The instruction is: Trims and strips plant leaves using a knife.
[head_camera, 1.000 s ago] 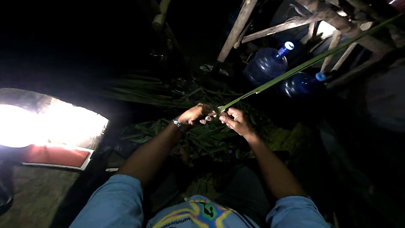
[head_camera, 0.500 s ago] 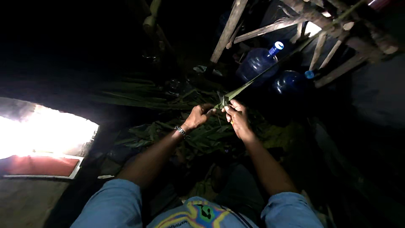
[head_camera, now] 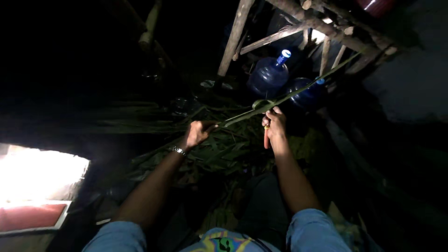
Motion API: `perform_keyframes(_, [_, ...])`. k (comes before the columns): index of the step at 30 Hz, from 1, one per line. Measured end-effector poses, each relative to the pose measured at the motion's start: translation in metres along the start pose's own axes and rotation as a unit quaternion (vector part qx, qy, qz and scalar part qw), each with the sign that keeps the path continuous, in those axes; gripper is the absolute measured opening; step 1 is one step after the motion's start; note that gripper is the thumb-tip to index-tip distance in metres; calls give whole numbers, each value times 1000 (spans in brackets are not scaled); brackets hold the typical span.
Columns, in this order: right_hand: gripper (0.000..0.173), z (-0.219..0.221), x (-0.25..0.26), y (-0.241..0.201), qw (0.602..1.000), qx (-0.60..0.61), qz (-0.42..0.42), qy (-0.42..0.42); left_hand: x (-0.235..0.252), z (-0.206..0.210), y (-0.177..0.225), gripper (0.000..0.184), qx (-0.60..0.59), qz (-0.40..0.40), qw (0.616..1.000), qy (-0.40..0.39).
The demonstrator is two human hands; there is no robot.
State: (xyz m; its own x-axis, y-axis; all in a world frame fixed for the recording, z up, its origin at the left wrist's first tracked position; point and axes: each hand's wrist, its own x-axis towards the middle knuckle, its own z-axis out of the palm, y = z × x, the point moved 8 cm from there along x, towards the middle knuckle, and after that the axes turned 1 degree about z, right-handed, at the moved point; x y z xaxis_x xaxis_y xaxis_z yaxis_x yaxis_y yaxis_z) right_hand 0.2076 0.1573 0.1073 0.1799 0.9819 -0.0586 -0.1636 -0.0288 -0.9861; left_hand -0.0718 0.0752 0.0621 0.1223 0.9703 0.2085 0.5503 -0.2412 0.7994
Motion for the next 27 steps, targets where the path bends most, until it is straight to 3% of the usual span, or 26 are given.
perform_keyframes(4, [19,-26,11,-1,998,17,9,55,3,-31,-24,26,111,-14,994,14])
perform_keyframes(10, [13,-39,18,-1,994,104,0,30,-11,-86,-51,25,144,-108,981,71])
perform_keyframes(12, [11,-49,19,-4,992,87,16,85,-13,-98,-56,24,164,-92,978,91])
perform_keyframes(15, [25,-77,32,8,984,102,28,142,-11,-107,-60,27,210,-76,969,107])
perform_keyframes(18, [15,-106,46,20,981,120,41,146,-9,-105,-60,26,232,-46,962,137])
perform_keyframes(24, [18,-205,47,91,950,82,113,278,-18,-116,-53,27,200,-28,953,225])
perform_keyframes(25, [22,-214,42,100,948,49,140,282,-19,-119,-52,26,189,-36,951,242])
perform_keyframes(27, [33,-206,38,105,958,-40,193,207,-17,-116,-46,26,173,-44,953,243])
